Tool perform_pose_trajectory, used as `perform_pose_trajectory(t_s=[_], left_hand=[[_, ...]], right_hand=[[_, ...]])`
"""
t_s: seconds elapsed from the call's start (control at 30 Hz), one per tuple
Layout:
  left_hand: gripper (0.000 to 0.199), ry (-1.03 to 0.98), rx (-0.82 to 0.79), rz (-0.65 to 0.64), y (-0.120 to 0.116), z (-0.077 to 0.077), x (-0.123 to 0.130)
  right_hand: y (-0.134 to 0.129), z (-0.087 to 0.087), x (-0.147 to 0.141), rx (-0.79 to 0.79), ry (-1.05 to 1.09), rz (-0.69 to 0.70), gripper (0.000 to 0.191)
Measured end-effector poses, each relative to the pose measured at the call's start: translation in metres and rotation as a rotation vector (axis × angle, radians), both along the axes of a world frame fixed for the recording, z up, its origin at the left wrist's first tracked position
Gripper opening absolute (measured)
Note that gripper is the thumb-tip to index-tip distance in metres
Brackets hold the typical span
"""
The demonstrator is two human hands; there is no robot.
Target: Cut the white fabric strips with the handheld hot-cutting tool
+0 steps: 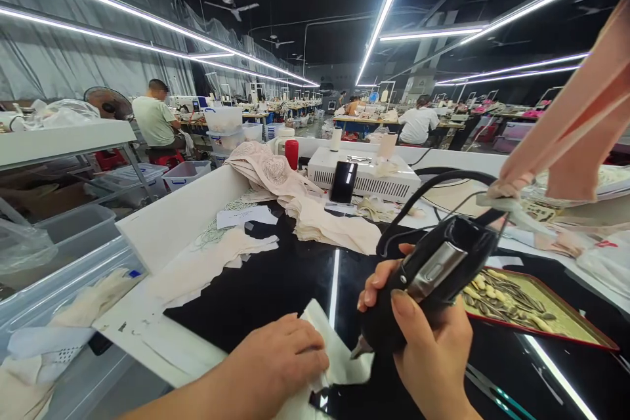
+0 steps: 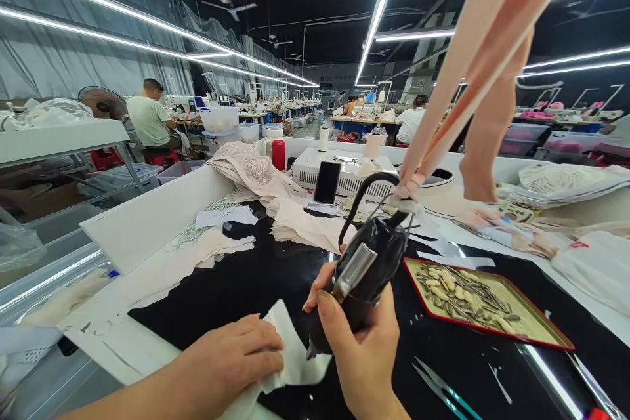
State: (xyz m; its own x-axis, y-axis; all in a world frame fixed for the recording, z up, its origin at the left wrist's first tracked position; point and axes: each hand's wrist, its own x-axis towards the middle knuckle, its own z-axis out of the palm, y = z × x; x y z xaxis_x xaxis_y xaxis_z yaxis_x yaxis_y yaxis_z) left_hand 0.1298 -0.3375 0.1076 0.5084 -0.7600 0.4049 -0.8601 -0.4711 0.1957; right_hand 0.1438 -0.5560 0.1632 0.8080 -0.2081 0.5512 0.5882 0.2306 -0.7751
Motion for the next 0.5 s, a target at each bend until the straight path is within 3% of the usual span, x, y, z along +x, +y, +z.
perform_pose_trajectory(t_s=[0.1, 0.23, 0.4, 0.5], left_hand=[[0.038, 0.156, 0.093, -0.105, 0.013, 0.012, 0.01], [0.058, 0.257, 0.14, -0.119, 0.023, 0.022, 0.017], [0.039, 0.187, -0.004, 0.01, 0.018, 0.03, 0.022], [0.033, 0.167, -0.056, 0.025, 0.008, 0.03, 0.026]], right_hand=[[-0.001, 0.0, 0.0, 0.007, 0.005, 0.004, 0.029], [0.0, 0.004, -0.002, 0.022, 0.002, 0.015, 0.031], [0.003, 0.01, -0.006, 0.071, 0.017, 0.017, 0.039], [0.001, 0.01, -0.01, 0.062, 0.011, 0.037, 0.039]])
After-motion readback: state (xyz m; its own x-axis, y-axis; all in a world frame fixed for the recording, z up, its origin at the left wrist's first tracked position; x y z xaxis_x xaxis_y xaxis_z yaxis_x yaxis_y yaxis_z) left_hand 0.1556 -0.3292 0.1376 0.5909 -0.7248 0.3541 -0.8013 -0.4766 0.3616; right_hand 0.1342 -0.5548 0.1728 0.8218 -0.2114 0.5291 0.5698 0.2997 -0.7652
